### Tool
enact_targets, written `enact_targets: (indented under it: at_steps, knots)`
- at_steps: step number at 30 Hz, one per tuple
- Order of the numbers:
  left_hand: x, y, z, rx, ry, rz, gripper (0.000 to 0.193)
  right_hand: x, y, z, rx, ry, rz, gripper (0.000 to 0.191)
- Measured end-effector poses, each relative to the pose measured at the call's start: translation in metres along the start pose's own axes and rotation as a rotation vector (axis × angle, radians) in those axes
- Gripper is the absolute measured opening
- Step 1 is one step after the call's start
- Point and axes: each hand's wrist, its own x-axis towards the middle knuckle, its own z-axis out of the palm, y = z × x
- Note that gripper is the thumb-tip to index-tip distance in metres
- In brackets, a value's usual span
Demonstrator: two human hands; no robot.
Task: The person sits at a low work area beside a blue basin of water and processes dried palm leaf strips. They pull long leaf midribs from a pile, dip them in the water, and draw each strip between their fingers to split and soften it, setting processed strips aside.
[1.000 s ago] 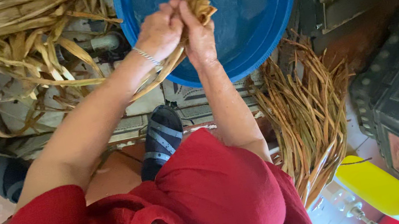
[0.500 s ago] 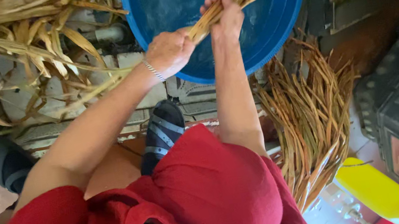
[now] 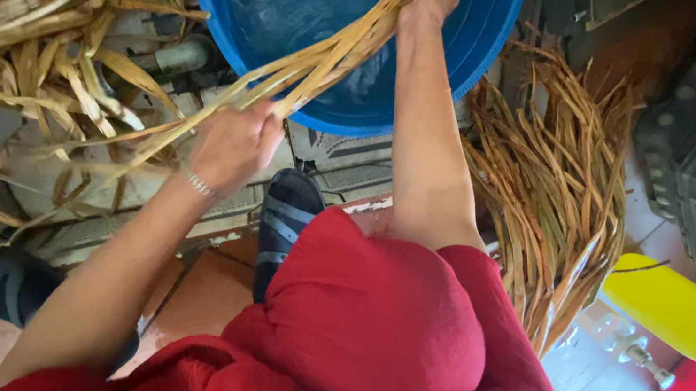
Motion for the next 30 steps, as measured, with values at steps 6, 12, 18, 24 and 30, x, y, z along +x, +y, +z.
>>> enact_targets:
  at_steps: [6, 12, 18, 24, 30]
  knots:
    - [-0.015, -0.024, -0.004, 0.059, 0.078, -0.017, 0.022, 0.002, 0.01, 0.007, 0.034, -0.037, 0.021, 0.043]
    - [0.025, -0.019, 0.002, 0.011, 0.135, -0.122, 0.021, -0.042, 0.03, 0.021, -0.143, -0.285, 0.341, 0.047]
    - [0.023, -0.015, 0.012, 0.026, 0.068, -0.034, 0.025, -0.058, 0.055, 0.02, -0.071, -0.319, 0.447, 0.024]
    - [-0.042, -0.035, 0.015, 0.042, -0.054, -0.087, 0.03, -0.016, 0.041, 0.008, 0.084, -0.187, 0.251, 0.018]
    - [-0.064, -0.075, 0.021, 0.005, -0.052, -0.036, 0.024, 0.002, 0.034, 0.004, 0.024, -0.144, 0.213, 0.021]
